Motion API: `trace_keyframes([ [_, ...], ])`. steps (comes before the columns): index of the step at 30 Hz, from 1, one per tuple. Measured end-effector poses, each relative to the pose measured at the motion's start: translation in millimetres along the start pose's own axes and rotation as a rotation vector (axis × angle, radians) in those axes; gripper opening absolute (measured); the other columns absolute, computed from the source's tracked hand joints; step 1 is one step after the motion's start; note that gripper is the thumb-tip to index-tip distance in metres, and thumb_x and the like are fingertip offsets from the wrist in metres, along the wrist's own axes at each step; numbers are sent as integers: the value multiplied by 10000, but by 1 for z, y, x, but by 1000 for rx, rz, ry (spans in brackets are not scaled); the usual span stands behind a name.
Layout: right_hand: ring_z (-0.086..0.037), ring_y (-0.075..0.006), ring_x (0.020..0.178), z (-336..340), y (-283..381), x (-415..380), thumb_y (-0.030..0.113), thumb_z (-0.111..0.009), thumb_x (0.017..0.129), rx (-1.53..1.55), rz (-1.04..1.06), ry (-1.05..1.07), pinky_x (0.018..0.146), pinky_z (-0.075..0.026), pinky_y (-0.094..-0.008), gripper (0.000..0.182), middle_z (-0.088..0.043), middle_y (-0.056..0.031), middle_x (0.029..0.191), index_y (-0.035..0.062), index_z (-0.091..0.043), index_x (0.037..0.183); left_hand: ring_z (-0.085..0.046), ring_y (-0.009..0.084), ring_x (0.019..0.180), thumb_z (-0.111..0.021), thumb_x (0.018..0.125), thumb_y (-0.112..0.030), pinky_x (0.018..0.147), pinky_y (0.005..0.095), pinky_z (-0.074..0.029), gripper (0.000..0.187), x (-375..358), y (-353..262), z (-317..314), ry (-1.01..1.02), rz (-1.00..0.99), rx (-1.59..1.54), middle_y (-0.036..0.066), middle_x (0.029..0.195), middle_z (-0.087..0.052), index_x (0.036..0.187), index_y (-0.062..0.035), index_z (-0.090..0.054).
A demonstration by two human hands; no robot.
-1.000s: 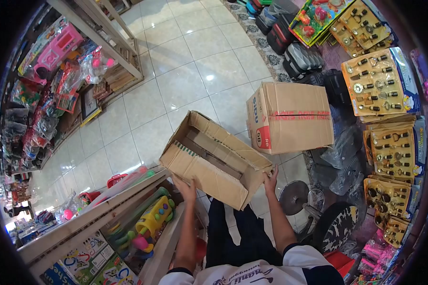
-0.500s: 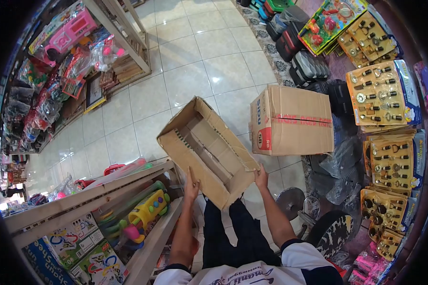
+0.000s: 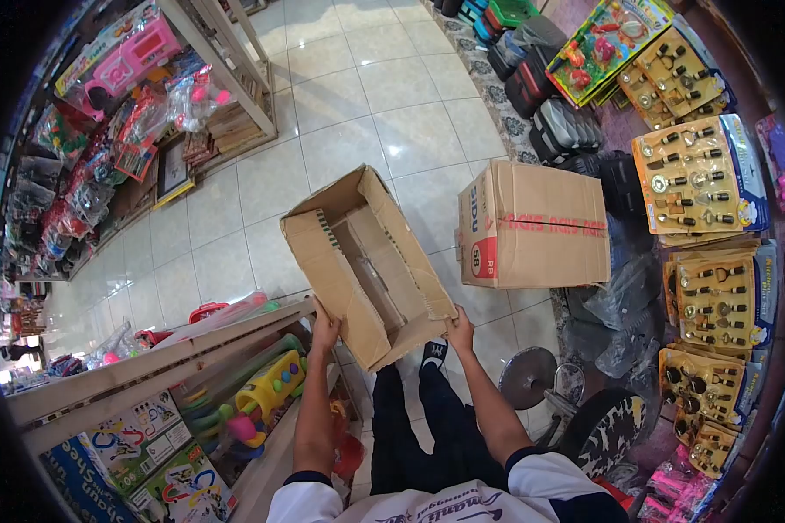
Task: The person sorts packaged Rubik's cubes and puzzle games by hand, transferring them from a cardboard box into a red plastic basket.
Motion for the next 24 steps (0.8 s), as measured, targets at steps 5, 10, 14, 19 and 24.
trace_keyframes([
  [5,-671,-222,799,3,18,-8,164,-673,817,242,-221,102,568,-586,-359,514,-630,-142,1001,93,-439,1268,-519,312,1166,-557,854,-48,935,363,-423,830,-36,-2,-10,83,169,-153,235,1264,-512,1445,-10,25],
  [10,-665,-255,808,2,9,-13,191,-693,798,459,-511,150,613,-591,-385,660,-590,-126,1075,147,-324,1344,-500,277,1169,-593,843,-79,937,342,-421,756,-81,17,-47,57,257,-395,222,1255,-505,1426,18,-122],
  [14,-661,-288,838,15,11,-35,258,-679,829,562,-518,161,672,-579,-399,735,-550,-182,1145,161,-226,1400,-492,275,1161,-604,848,-118,931,346,-421,723,-106,-6,-47,119,285,-88,226,1245,-498,1408,21,-169],
  [19,-664,-274,815,50,-7,-73,265,-628,872,667,-601,133,668,-574,-399,716,-553,-178,1162,126,-187,1419,-585,196,812,-606,857,-158,675,309,-479,595,-133,-9,-37,300,544,-165,147,934,-603,1338,11,-300],
  [24,-650,-259,881,99,-45,-135,340,-591,883,495,-537,243,692,-563,-403,435,-616,-150,1072,98,-478,1227,-504,144,538,-587,878,-169,465,279,-409,297,-173,14,-25,339,477,-321,62,748,-575,1125,-17,-520],
])
Point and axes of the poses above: each hand's wrist, its own x-axis towards the middle knuckle, its own z-axis out of the back of the hand, y = z × x, the point moved 2 cm from there along x, towards the middle knuckle
